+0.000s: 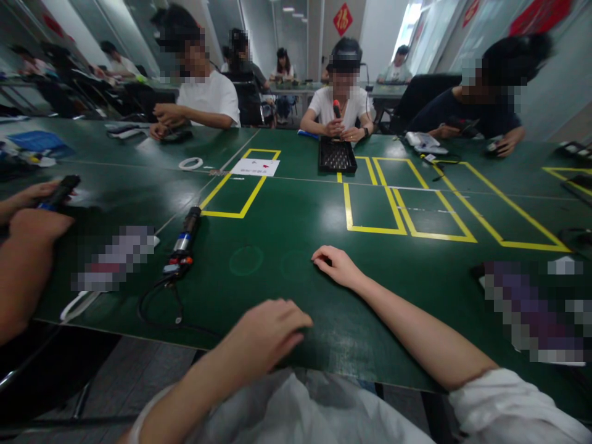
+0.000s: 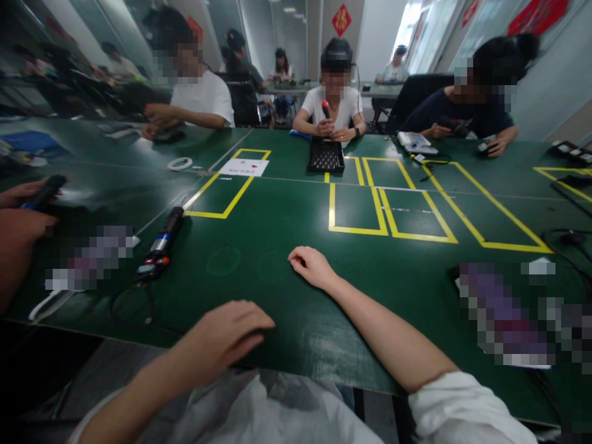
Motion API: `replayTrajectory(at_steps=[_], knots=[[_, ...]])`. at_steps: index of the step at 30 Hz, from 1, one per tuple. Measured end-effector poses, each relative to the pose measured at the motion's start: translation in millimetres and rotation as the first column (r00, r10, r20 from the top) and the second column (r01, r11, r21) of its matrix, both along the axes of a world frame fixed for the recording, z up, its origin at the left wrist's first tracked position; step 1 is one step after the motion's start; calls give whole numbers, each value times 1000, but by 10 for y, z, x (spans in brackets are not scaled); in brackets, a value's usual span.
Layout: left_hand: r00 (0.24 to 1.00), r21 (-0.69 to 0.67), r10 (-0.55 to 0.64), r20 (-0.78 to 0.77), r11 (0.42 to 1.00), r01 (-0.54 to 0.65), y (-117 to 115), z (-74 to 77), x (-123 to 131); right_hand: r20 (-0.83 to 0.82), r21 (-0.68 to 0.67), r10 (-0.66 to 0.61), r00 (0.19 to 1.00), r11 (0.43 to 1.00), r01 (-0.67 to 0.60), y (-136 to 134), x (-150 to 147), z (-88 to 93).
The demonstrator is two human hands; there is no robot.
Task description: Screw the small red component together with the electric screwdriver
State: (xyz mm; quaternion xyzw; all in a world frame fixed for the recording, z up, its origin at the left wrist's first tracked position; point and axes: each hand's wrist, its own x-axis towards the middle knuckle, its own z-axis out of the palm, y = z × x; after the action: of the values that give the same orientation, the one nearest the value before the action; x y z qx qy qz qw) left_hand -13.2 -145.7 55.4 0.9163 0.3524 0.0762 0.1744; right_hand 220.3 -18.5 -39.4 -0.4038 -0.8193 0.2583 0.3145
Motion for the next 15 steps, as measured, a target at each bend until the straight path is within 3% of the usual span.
replayTrajectory(at_steps=[2,4,6,8,10,15], knots=[[950,136,313,-15,942,-308,310,-9,-420,-1,-4,2,1000,1000,-2,-1,0,9],[803,290,591,-75,783,-550,595,-67,-871,-2,-5,11,1000,1000,-11,-3,0,21],[603,384,781,-161,613,-691,798,-162,-1259,0,-4,17,1000,1000,-17,-6,0,31],[498,412,842,-209,537,-736,907,-263,-1520,0,-5,16,1000,1000,-16,-9,0,35],[457,429,863,-214,503,-750,947,-336,-1638,0,-8,11,1000,1000,-11,-11,1,34],[389,428,908,-159,418,-801,945,-356,-1595,-4,-14,4,1000,1000,-4,-10,6,25]])
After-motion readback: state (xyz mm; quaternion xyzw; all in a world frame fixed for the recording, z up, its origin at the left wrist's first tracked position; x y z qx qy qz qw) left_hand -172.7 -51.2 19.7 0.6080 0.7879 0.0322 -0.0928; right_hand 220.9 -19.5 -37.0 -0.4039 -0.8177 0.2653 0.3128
